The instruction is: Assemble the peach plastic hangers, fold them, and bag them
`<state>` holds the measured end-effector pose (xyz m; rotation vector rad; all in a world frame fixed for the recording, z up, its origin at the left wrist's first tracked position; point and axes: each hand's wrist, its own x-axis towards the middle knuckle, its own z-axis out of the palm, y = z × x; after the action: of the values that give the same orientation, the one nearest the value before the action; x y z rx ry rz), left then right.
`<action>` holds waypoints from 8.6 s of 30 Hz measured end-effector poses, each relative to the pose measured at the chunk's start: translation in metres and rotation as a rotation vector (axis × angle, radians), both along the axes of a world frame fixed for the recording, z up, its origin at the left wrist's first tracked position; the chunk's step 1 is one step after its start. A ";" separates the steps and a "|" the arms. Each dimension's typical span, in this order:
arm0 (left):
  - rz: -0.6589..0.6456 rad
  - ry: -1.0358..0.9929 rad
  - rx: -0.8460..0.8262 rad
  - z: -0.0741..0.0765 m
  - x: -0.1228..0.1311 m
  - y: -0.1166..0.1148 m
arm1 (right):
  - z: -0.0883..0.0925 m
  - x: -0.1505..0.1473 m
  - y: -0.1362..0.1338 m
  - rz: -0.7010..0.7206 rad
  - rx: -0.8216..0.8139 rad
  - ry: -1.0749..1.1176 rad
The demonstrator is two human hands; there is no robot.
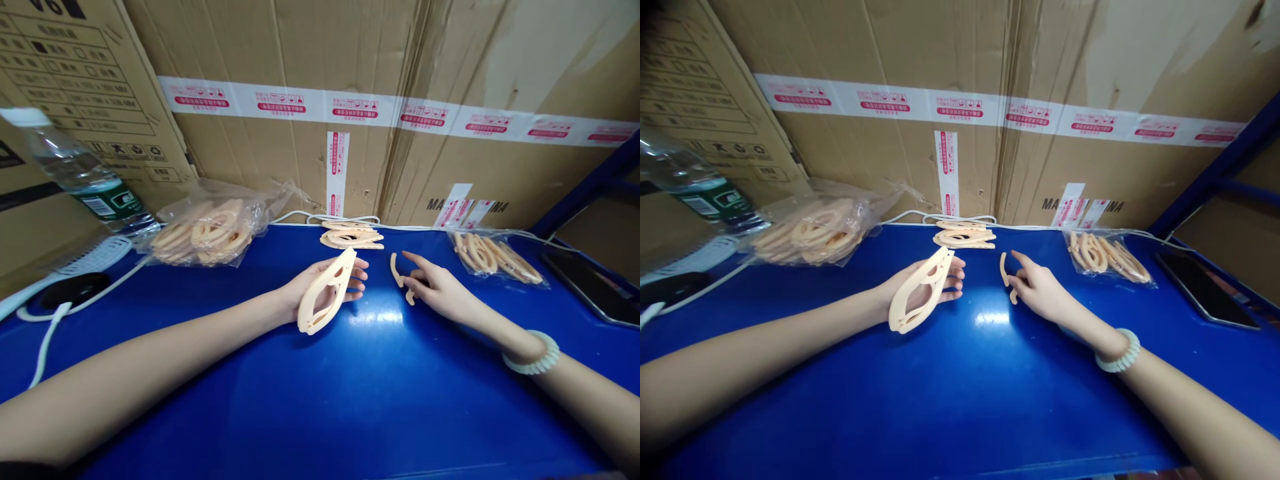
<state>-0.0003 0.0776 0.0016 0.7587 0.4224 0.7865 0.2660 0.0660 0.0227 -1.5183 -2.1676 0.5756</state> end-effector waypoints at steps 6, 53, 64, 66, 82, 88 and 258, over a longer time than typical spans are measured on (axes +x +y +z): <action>0.064 -0.022 0.013 0.000 -0.002 -0.001 | -0.002 -0.003 -0.003 -0.026 0.152 -0.126; 0.274 0.502 0.417 0.001 0.006 -0.059 | -0.002 -0.047 -0.064 0.532 0.743 -0.402; 0.429 0.301 0.200 -0.003 0.006 -0.046 | 0.015 -0.016 -0.039 0.412 0.739 -0.133; 0.446 0.293 0.188 -0.002 0.006 -0.047 | 0.015 -0.011 -0.032 0.401 0.718 -0.119; 0.461 0.293 0.170 0.001 0.007 -0.049 | 0.004 -0.009 -0.020 0.558 0.370 -0.161; 0.464 0.296 0.173 0.000 0.006 -0.050 | 0.019 0.006 -0.012 0.416 0.355 -0.278; 0.653 0.372 0.244 -0.001 -0.001 -0.045 | 0.010 -0.013 -0.025 0.397 0.657 -0.204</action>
<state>-0.0013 0.0330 0.0006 1.0156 0.9488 1.3278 0.2531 0.0408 0.0331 -0.8299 -2.4827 -0.1937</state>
